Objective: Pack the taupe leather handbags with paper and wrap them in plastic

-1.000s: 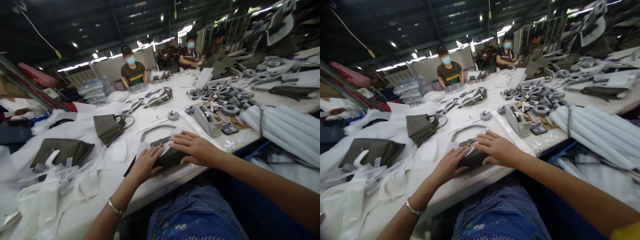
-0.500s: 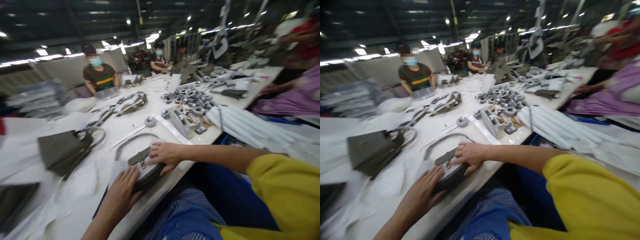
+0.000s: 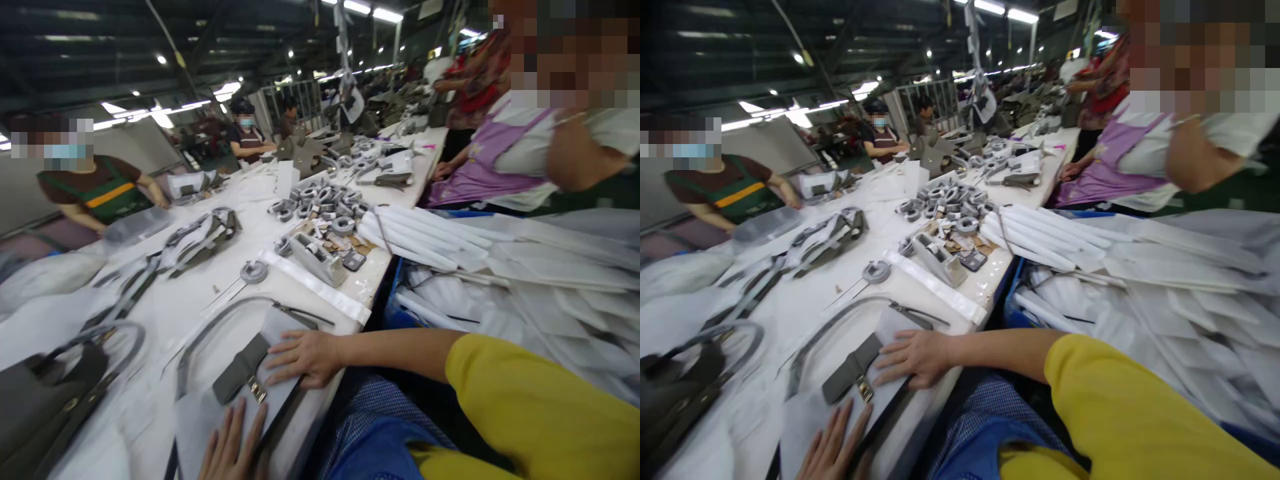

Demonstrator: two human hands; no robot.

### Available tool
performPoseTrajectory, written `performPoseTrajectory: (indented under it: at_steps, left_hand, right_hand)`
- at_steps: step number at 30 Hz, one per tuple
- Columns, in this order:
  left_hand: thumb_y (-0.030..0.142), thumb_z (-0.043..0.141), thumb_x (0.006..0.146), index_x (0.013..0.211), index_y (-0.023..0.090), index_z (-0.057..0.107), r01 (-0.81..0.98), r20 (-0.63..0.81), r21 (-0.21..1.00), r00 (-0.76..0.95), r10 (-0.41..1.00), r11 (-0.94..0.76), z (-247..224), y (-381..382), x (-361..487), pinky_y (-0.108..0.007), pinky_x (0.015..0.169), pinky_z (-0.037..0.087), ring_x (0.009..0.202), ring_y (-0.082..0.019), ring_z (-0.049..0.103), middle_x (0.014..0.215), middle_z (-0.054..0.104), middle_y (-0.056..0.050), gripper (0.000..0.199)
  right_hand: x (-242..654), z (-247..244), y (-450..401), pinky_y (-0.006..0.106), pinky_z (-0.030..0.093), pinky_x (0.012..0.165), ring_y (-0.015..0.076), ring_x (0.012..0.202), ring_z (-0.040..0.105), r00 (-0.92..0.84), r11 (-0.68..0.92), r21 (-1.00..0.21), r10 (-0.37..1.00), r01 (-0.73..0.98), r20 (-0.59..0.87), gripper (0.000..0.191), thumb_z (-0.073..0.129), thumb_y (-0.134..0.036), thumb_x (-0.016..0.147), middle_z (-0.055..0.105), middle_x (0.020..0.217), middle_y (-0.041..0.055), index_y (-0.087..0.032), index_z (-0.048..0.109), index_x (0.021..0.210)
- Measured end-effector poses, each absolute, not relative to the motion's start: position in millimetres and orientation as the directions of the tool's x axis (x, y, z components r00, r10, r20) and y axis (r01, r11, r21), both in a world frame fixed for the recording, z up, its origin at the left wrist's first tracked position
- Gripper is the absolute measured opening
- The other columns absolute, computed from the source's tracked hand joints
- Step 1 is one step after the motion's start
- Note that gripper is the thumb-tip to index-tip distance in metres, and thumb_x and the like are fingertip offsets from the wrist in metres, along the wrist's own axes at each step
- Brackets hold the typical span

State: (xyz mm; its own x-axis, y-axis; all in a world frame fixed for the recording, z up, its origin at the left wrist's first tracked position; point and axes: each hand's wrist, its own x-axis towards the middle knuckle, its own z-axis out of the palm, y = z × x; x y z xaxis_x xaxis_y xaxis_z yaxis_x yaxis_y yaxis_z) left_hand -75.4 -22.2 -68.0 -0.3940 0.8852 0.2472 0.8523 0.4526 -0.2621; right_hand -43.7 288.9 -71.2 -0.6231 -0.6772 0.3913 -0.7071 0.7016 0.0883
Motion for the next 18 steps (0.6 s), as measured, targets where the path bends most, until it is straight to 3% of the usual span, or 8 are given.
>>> performPoseTrajectory:
  at_steps: [4, 7, 11, 18]
  left_hand:
    - [0.037, 0.057, 0.092, 0.153, 0.034, 0.025, 0.8, 0.242, -0.272, -0.482, 0.842, 0.535, -46, -10, -50, -0.052, 0.107, 0.042, 0.14, -0.035, 0.036, 0.158, 0.028, -0.013, 0.069]
    - [0.046, 0.063, 0.088, 0.152, 0.036, 0.025, 0.738, 0.297, -0.296, -0.532, 0.793, 0.606, -50, -6, -45, -0.052, 0.105, 0.044, 0.14, -0.036, 0.037, 0.158, 0.027, -0.014, 0.075]
    - [0.056, 0.06, 0.088, 0.151, 0.035, 0.028, 0.743, 0.408, -0.345, -0.432, 0.804, 0.574, -69, -7, -54, -0.048, 0.101, 0.049, 0.138, -0.035, 0.04, 0.156, 0.031, -0.014, 0.074]
    - [0.049, 0.055, 0.094, 0.151, 0.04, 0.027, 0.738, 0.263, -0.052, -0.64, 0.722, 0.673, -52, -4, -38, -0.057, 0.112, 0.037, 0.147, -0.033, 0.022, 0.162, 0.017, -0.009, 0.064]
  right_hand:
    - [-40, -61, 284, 0.052, 0.021, 0.119, 0.0275, 0.143, 0.035, -0.668, 0.672, -0.148, -0.638, -0.726, 0.383, 0.061, 0.05, -0.05, 0.093, 0.044, 0.152, 0.0057, -0.025, 0.041, 0.148]
    - [-40, -54, 285, 0.051, 0.023, 0.119, 0.0289, 0.143, 0.035, -0.66, 0.651, -0.169, -0.654, -0.74, 0.37, 0.066, 0.049, -0.055, 0.094, 0.043, 0.153, 0.0077, -0.025, 0.035, 0.151]
    - [-45, -58, 291, 0.048, 0.024, 0.12, 0.0261, 0.143, 0.036, -0.619, 0.629, -0.123, -0.678, -0.767, 0.396, 0.072, 0.051, -0.055, 0.093, 0.04, 0.155, 0.0073, -0.026, 0.027, 0.154]
    - [-47, -61, 286, 0.049, 0.024, 0.119, 0.0267, 0.142, 0.036, -0.629, 0.641, -0.093, -0.699, -0.762, 0.34, 0.071, 0.051, -0.057, 0.093, 0.04, 0.155, 0.0077, -0.027, 0.028, 0.154]
